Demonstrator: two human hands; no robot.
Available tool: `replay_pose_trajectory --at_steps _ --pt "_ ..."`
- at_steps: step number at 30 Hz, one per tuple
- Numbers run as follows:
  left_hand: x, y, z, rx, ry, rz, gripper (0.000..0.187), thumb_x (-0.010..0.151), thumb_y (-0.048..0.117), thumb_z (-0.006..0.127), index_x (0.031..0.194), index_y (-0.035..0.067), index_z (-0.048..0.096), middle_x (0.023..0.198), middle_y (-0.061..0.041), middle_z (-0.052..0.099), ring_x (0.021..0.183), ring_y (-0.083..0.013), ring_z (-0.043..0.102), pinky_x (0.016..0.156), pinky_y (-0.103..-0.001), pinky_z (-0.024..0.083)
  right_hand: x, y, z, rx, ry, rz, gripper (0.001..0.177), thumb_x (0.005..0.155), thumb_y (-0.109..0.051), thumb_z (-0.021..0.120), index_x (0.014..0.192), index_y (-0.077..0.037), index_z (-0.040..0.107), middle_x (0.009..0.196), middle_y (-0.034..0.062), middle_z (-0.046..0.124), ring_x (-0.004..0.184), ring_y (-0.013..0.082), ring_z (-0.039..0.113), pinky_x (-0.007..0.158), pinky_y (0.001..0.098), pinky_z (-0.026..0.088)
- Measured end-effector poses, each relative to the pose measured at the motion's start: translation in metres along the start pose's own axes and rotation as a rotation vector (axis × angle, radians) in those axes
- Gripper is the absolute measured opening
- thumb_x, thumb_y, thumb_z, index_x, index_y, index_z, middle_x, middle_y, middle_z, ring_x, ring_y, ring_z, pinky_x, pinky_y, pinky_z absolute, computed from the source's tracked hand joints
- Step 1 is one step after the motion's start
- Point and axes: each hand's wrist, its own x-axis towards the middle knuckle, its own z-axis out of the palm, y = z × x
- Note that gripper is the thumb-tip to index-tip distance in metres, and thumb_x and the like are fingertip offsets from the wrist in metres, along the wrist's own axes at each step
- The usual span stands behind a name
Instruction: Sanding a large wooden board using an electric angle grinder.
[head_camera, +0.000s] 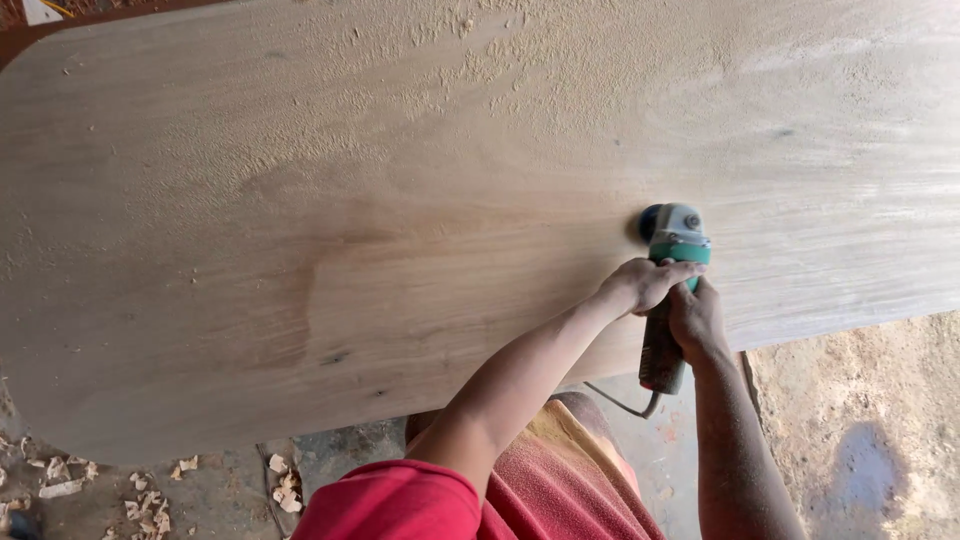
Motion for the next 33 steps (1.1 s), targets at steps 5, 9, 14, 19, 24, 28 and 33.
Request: replay_pose_trajectory --at_steps 5,9,14,19,24,28,33 --pt "0.003 0.011 -0.001 -0.017 -0.02 -0.004 0.081 0.076 0.078 0.058 0.101 0.002 0.07 0.074 -0.01 0.071 0.068 -0.0181 0.073 0.058 -0.032 0.059 -0.002 -0.014 0.001 0.034 0.041 0.045 0.042 0.106 -0.04 0.058 0.119 -0.001 0.063 0.092 0.0079 0.068 0.077 0.0143 0.061 0.069 0.0329 0.051" --pt "-0.021 -0.001 -0.025 -0.068 0.026 0.009 0.078 0.076 0.077 0.06 0.092 0.002 0.073 0.071 -0.01 0.067 0.061 -0.018 0.066 0.053 -0.031 0.054 -0.001 -0.011 0.02 0.03 -0.034 0.037 0.037 0.104 -0.035 0.057 0.119 -0.001 0.062 0.093 0.0079 0.068 0.078 0.0148 0.064 0.07 0.033 0.054" --pt "-0.064 -0.03 -0.062 -0.19 0.1 -0.025 0.078 0.076 0.078 0.063 0.092 0.002 0.073 0.071 -0.01 0.067 0.062 -0.0185 0.066 0.056 -0.031 0.055 -0.019 -0.019 0.068 0.028 -0.156 -0.012 0.035 0.102 -0.031 0.056 0.122 -0.004 0.063 0.094 0.0096 0.07 0.077 0.016 0.067 0.069 0.0333 0.056" --pt "-0.125 -0.064 -0.107 -0.331 0.18 0.027 0.076 0.075 0.076 0.063 0.096 0.003 0.073 0.075 -0.008 0.071 0.065 -0.0167 0.069 0.059 -0.029 0.058 -0.051 -0.04 0.133 -0.076 -0.236 -0.034 0.036 0.101 -0.031 0.057 0.124 -0.004 0.063 0.094 0.0115 0.072 0.076 0.0176 0.068 0.068 0.0343 0.056" --pt "-0.185 -0.109 -0.16 -0.407 0.298 -0.009 0.077 0.079 0.073 0.064 0.102 0.0 0.073 0.077 -0.014 0.069 0.062 -0.0189 0.065 0.055 -0.031 0.056 -0.08 -0.052 0.212 -0.215 -0.336 -0.082 0.037 0.098 -0.032 0.06 0.123 -0.006 0.065 0.092 0.0117 0.074 0.077 0.0197 0.07 0.069 0.0369 0.057" --pt "-0.232 -0.143 -0.199 -0.587 0.355 0.015 0.073 0.076 0.069 0.068 0.106 0.002 0.07 0.086 -0.01 0.073 0.072 -0.0172 0.073 0.063 -0.03 0.062 -0.113 -0.077 0.274 -0.316 -0.385 -0.136 0.038 0.098 -0.034 0.061 0.124 -0.007 0.065 0.094 0.0117 0.075 0.081 0.0198 0.072 0.073 0.0376 0.058" --pt "-0.277 -0.199 -0.239 -0.479 0.46 -0.014 0.083 0.088 0.074 0.06 0.105 -0.006 0.07 0.085 -0.018 0.071 0.071 -0.0223 0.07 0.062 -0.034 0.06 -0.145 -0.091 0.343 -0.492 -0.51 -0.109 0.041 0.098 -0.035 0.056 0.128 -0.008 0.06 0.1 0.0158 0.077 0.087 0.0262 0.077 0.077 0.0396 0.061"
